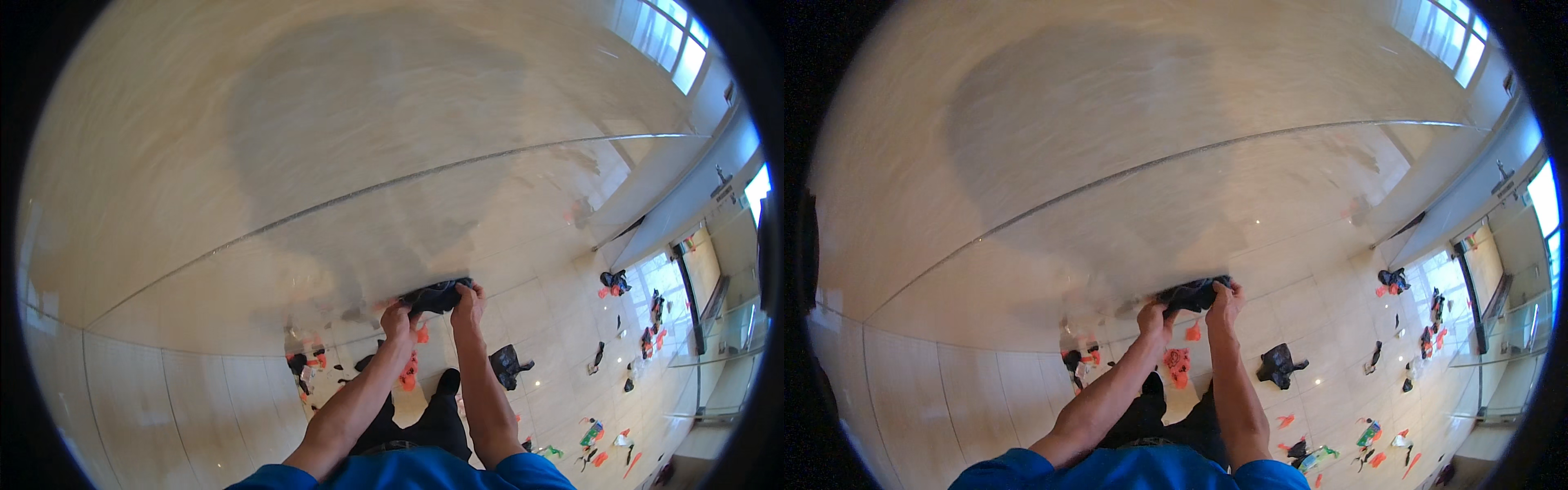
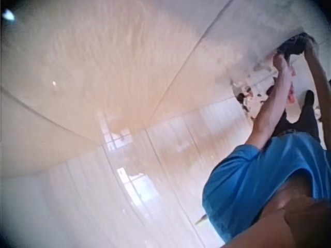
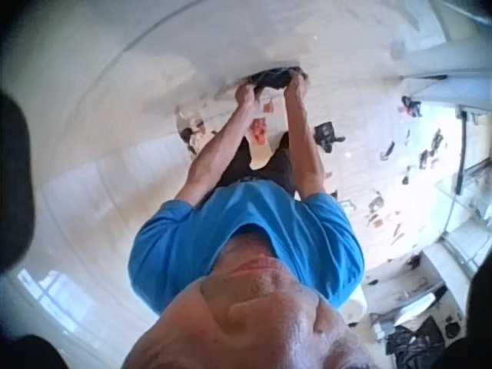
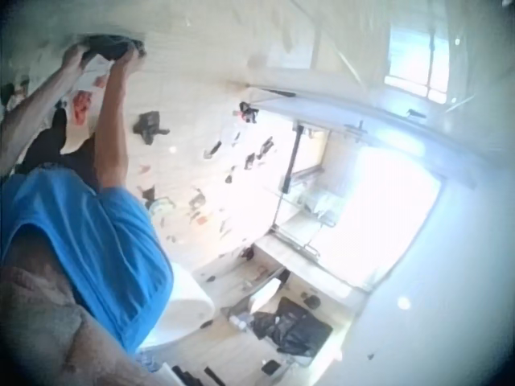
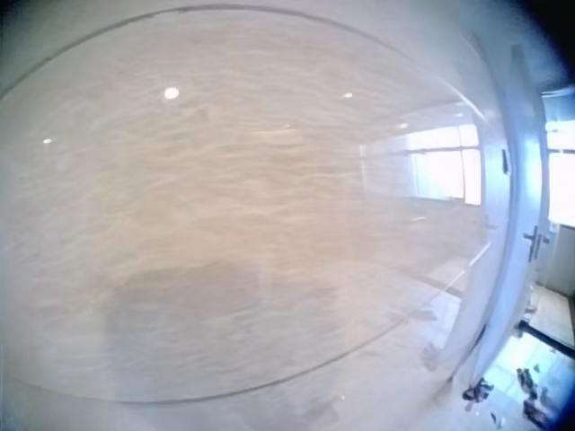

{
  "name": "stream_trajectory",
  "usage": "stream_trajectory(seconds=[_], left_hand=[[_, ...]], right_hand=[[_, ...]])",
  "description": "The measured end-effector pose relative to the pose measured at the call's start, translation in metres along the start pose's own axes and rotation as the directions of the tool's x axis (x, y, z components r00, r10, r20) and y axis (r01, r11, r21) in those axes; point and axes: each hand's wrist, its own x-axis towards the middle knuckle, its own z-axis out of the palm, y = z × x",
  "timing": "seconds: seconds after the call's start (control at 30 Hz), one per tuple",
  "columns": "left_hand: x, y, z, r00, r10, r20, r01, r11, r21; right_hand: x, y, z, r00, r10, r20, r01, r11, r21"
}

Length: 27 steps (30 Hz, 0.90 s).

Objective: The person kneels on the floor and wipes the lower section of a tiled wall with a dark cloth. They move along the wall, cleaning the area near the floor and around a white sink.

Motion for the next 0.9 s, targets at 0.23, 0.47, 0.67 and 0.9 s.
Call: stream_trajectory(seconds=[0.23,0.47,0.67,0.9], left_hand=[[-0.031,0.028,0.007,0.990,0.040,0.138,-0.026,0.995,-0.101],[-0.038,0.084,-0.051,0.983,0.151,0.106,-0.130,0.975,-0.182],[-0.053,0.133,-0.083,0.964,0.260,0.054,-0.245,0.948,-0.203],[-0.085,0.126,-0.037,0.844,0.536,0.001,-0.535,0.844,0.044]], right_hand=[[-0.069,-0.050,0.044,0.966,-0.189,0.175,0.181,0.982,0.059],[-0.152,-0.027,0.081,0.918,-0.173,0.357,0.236,0.961,-0.142],[-0.177,0.031,0.077,0.840,-0.219,0.496,0.426,0.833,-0.354],[-0.172,0.000,0.086,0.860,-0.257,0.442,0.388,0.890,-0.238]])
